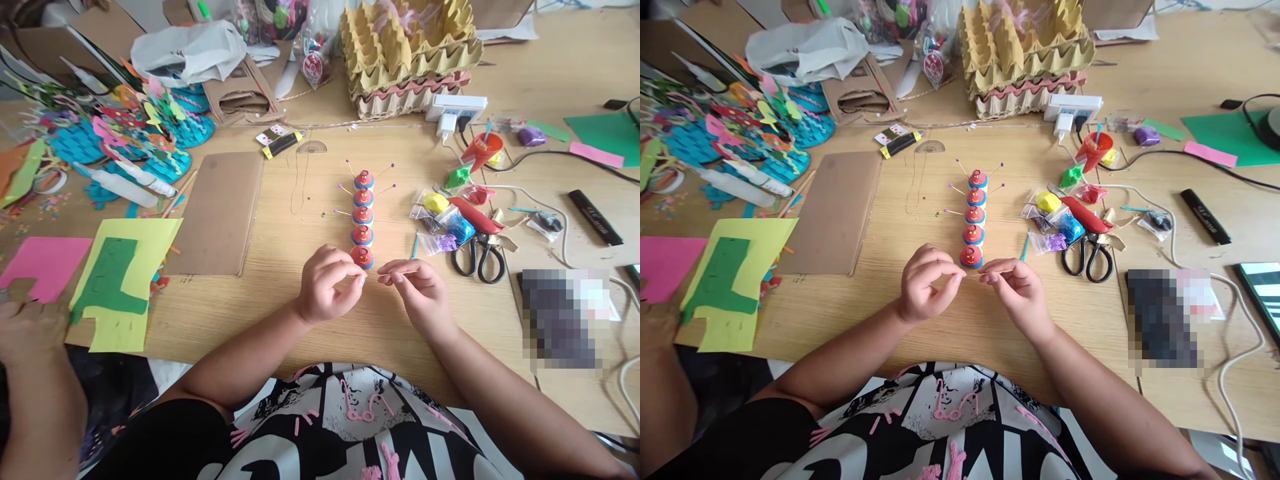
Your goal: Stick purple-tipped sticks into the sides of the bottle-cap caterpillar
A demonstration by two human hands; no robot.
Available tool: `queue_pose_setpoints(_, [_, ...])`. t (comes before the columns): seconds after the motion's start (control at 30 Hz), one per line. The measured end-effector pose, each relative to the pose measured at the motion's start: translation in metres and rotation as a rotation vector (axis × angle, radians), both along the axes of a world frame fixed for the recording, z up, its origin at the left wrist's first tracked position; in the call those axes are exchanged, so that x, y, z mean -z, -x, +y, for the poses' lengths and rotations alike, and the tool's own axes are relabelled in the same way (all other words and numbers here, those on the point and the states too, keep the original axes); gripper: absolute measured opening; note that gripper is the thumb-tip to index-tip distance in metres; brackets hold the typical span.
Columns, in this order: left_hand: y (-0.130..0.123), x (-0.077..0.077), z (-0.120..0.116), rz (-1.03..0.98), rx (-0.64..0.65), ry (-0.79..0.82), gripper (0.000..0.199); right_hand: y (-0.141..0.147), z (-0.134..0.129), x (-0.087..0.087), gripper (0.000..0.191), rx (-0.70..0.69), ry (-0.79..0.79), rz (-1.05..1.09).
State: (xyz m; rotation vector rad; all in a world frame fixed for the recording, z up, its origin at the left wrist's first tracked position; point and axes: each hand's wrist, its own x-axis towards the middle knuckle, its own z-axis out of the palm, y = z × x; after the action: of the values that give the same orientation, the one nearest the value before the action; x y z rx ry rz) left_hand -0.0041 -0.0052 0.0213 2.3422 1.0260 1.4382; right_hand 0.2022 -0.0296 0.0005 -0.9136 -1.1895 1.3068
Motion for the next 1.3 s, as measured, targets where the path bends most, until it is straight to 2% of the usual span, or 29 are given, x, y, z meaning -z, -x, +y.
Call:
queue_pose_setpoints(0.17, [0.002, 0.002, 0.001, -0.072, -0.110, -0.033, 0.003, -0.001, 0.002, 0.004, 0.007, -0.053, 0.065, 0.097])
queue_pose_setpoints(0.3, [0.001, 0.002, 0.000, -0.020, -0.050, -0.028, 0.006, -0.001, 0.004, 0.000, 0.012, -0.084, 0.070, 0.077])
queue_pose_setpoints(0.43, [-0.003, 0.003, -0.001, 0.037, 0.005, -0.011, 0.015, -0.002, 0.003, -0.005, 0.017, -0.088, 0.028, -0.072])
queue_pose_setpoints(0.53, [-0.005, 0.005, -0.001, 0.010, 0.020, 0.013, 0.022, -0.003, 0.004, -0.008, 0.017, -0.124, -0.068, -0.223])
queue_pose_setpoints(0.67, [-0.007, 0.005, 0.001, -0.040, 0.085, 0.081, 0.003, -0.003, 0.007, -0.011, 0.013, -0.157, -0.231, -0.409])
queue_pose_setpoints(0.77, [-0.007, 0.005, 0.003, -0.044, 0.113, 0.121, 0.009, -0.002, 0.008, -0.011, 0.012, -0.159, -0.275, -0.486])
queue_pose_setpoints(0.87, [-0.007, 0.009, 0.004, -0.102, 0.076, 0.159, 0.010, -0.006, 0.010, -0.011, 0.013, -0.175, -0.326, -0.585])
queue_pose_setpoints(0.93, [-0.007, 0.012, 0.006, -0.179, 0.015, 0.195, 0.009, -0.013, 0.012, -0.013, 0.022, -0.101, -0.424, -0.680])
queue_pose_setpoints(1.03, [-0.005, 0.017, 0.010, -0.270, -0.068, 0.242, 0.011, -0.033, 0.021, -0.022, 0.030, 0.193, -0.576, -0.920])
queue_pose_setpoints(1.1, [-0.004, 0.019, 0.012, -0.288, -0.091, 0.260, 0.010, -0.050, 0.028, -0.028, 0.029, 0.378, -0.574, -1.137])
queue_pose_setpoints(1.13, [-0.004, 0.020, 0.013, -0.291, -0.096, 0.264, 0.010, -0.058, 0.032, -0.030, 0.029, 0.415, -0.530, -1.240])
queue_pose_setpoints(1.2, [-0.003, 0.021, 0.014, -0.290, -0.103, 0.267, 0.009, -0.072, 0.037, -0.030, 0.034, 0.413, -0.439, -1.413])
queue_pose_setpoints(1.3, [-0.003, 0.022, 0.014, -0.274, -0.104, 0.273, 0.011, -0.081, 0.042, -0.024, 0.052, 0.299, -0.336, -1.584])
